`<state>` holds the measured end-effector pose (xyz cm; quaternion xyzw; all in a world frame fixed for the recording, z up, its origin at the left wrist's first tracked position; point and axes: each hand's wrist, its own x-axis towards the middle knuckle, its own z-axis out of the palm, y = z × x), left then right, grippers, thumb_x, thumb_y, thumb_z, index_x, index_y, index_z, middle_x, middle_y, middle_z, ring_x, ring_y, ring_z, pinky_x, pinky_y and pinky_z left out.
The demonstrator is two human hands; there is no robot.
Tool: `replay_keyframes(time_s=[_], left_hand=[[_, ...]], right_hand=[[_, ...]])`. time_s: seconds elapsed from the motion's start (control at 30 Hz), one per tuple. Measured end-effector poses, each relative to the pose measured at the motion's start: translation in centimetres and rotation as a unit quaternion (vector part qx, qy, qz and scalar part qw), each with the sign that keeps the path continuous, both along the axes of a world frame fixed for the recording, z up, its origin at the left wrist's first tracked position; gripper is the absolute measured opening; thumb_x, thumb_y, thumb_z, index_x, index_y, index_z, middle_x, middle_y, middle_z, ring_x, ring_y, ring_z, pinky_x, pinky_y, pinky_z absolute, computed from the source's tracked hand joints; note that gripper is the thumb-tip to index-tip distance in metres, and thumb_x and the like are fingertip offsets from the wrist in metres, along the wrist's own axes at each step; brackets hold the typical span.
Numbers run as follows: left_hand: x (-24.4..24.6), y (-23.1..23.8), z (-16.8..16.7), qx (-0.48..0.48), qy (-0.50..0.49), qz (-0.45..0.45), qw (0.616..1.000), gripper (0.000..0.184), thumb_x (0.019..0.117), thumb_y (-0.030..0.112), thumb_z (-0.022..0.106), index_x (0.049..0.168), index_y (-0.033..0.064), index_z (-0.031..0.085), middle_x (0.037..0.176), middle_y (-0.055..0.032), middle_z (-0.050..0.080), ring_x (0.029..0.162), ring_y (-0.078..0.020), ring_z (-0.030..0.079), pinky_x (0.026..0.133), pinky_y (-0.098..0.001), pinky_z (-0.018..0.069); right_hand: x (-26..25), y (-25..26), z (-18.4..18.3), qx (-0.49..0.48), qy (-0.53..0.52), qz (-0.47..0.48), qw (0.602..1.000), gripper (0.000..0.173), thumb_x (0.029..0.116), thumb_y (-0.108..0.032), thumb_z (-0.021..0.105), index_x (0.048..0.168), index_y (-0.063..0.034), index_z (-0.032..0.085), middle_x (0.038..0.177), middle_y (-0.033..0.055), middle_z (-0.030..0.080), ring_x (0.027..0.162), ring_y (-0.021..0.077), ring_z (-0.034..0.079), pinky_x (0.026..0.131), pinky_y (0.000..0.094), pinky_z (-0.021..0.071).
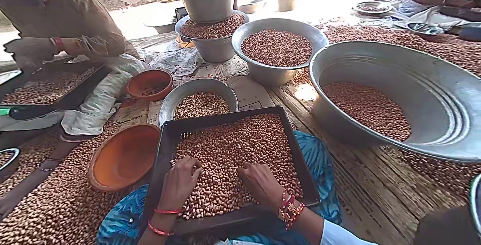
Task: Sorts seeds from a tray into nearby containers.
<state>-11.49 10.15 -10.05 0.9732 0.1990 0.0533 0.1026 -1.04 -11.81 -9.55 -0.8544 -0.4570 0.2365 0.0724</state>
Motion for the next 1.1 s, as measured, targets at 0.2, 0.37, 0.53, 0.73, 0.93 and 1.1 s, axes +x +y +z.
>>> replay_keyframes(time_s=[0.2, 0.37, 0.53, 0.73, 0.93, 1.1], left_hand=[[-1.9, 3.4, 2.0, -0.358, 0.087, -0.216, 0.904, 0.013, 0.0916, 0.016, 0.072, 0.099, 0.0073, 0.076, 0.095, 0.001, 0.075, 0.084, -0.0058, 0.07, 0.078, -0.027, 0.0579], [-2.5, 3.6, 3.4, -0.42, 0.051, -0.251, 0.871, 0.018, 0.093, 0.017, 0.07, 0.108, 0.0077, 0.074, 0.099, 0.0052, 0.076, 0.086, -0.0003, 0.071, 0.078, -0.0201, 0.0592], [-0.1, -1.0, 1.9, -0.191, 0.004, -0.286, 0.939, 0.02, 0.0902, 0.01, 0.071, 0.109, 0.0081, 0.076, 0.101, -0.0101, 0.075, 0.088, -0.0258, 0.074, 0.08, -0.0474, 0.0609], [1.6, -7.0, -0.1, -0.143, -0.039, -0.445, 0.883, 0.025, 0.0846, 0.007, 0.076, 0.11, 0.0088, 0.076, 0.11, -0.0116, 0.074, 0.106, -0.0295, 0.072, 0.091, -0.0443, 0.0592], [1.1, -2.8, -1.2, -0.105, 0.063, -0.423, 0.898, 0.013, 0.083, 0.005, 0.077, 0.095, 0.0076, 0.079, 0.114, -0.0122, 0.074, 0.119, -0.0324, 0.066, 0.108, -0.0571, 0.0451], [1.1, 1.2, 2.1, -0.012, 0.091, -0.258, 0.962, 0.017, 0.0836, 0.007, 0.08, 0.101, 0.0098, 0.08, 0.116, -0.0182, 0.072, 0.118, -0.0409, 0.065, 0.108, -0.0639, 0.0415]], right_hand=[[-0.3, 0.2, 1.5, -0.002, 0.065, 0.007, 0.998, 0.024, 0.1034, -0.011, 0.05, 0.115, 0.0034, 0.065, 0.107, 0.0248, 0.068, 0.101, 0.0421, 0.069, 0.082, 0.0567, 0.0533], [-0.4, -1.0, 5.0, 0.171, 0.31, 0.19, 0.915, 0.022, 0.0981, -0.012, 0.07, 0.115, 0.0004, 0.073, 0.1, 0.0157, 0.076, 0.088, 0.0273, 0.074, 0.083, 0.0474, 0.0585], [1.9, -2.6, 5.6, 0.054, 0.117, 0.016, 0.992, 0.024, 0.1023, -0.013, 0.057, 0.12, -0.0026, 0.068, 0.101, 0.0206, 0.072, 0.096, 0.0399, 0.07, 0.082, 0.0587, 0.0534], [2.4, -3.5, 6.4, -0.165, 0.076, -0.095, 0.979, 0.024, 0.1009, -0.008, 0.056, 0.118, 0.0069, 0.063, 0.114, 0.029, 0.067, 0.11, 0.0465, 0.066, 0.085, 0.0609, 0.0527], [0.5, -1.6, 2.5, 0.026, 0.17, 0.025, 0.985, 0.034, 0.0997, -0.017, 0.065, 0.131, -0.003, 0.063, 0.108, 0.0232, 0.071, 0.103, 0.0422, 0.069, 0.087, 0.0612, 0.0524], [4.9, -1.0, 3.1, 0.165, 0.005, -0.094, 0.982, 0.023, 0.1031, -0.015, 0.054, 0.112, -0.0041, 0.072, 0.106, 0.0182, 0.073, 0.097, 0.0359, 0.072, 0.081, 0.054, 0.0549]])
